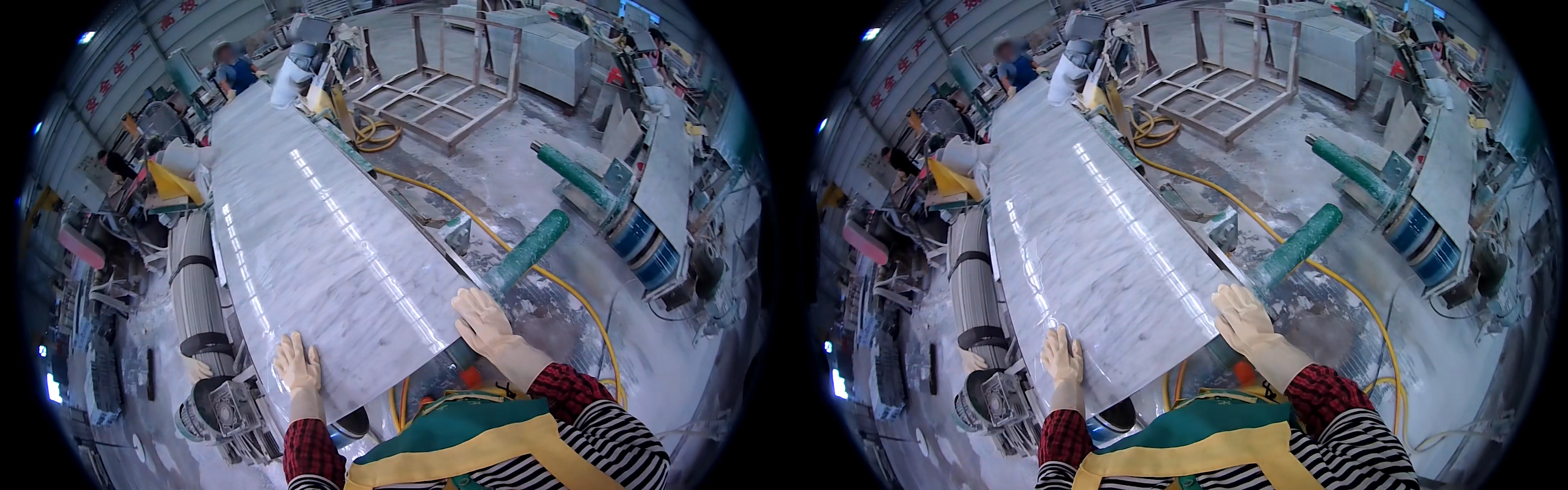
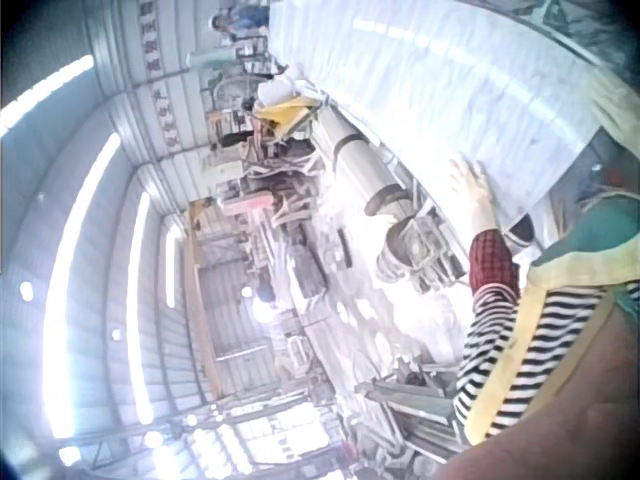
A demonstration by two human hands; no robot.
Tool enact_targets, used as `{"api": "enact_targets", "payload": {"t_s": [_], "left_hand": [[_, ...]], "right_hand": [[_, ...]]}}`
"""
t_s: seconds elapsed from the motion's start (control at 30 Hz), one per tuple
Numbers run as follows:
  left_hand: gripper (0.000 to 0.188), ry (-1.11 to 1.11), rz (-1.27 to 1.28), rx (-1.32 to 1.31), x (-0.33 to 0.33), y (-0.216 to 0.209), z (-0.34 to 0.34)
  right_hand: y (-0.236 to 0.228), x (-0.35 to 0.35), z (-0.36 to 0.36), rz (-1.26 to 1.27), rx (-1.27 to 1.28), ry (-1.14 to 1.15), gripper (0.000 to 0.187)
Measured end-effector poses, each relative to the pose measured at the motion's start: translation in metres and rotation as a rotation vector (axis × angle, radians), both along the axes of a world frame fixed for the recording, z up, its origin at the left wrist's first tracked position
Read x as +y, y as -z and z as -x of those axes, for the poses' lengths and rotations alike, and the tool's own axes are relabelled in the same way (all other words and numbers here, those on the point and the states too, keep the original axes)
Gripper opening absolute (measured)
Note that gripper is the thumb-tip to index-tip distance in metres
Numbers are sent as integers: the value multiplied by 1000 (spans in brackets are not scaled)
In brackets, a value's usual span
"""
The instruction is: The person repeatedly picks up large rectangular stone slabs from a conveyor belt and places them onto a nearby stack. The person handles the slabs one at a time, lifting and positioning them carefully.
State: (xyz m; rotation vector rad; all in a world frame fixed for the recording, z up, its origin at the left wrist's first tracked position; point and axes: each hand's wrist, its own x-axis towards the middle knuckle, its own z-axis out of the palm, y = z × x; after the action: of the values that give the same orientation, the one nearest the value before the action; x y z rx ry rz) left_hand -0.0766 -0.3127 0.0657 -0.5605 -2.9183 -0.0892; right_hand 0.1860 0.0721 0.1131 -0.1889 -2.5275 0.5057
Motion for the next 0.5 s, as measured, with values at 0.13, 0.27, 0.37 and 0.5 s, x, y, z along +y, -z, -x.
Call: {"api": "enact_targets", "payload": {"t_s": [0.13,0.27,0.37,0.5], "left_hand": [[56,119,-57,41,14,-12,19],[53,176,-135,88,16,-19,23],[53,207,-173,130,16,-25,21],[53,224,-185,142,20,-32,19]], "right_hand": [[4,-17,3,-106,36,152,43],[6,-26,19,-190,-46,208,47],[9,-25,41,-210,-96,204,49],[26,-11,73,-258,-49,155,49]]}}
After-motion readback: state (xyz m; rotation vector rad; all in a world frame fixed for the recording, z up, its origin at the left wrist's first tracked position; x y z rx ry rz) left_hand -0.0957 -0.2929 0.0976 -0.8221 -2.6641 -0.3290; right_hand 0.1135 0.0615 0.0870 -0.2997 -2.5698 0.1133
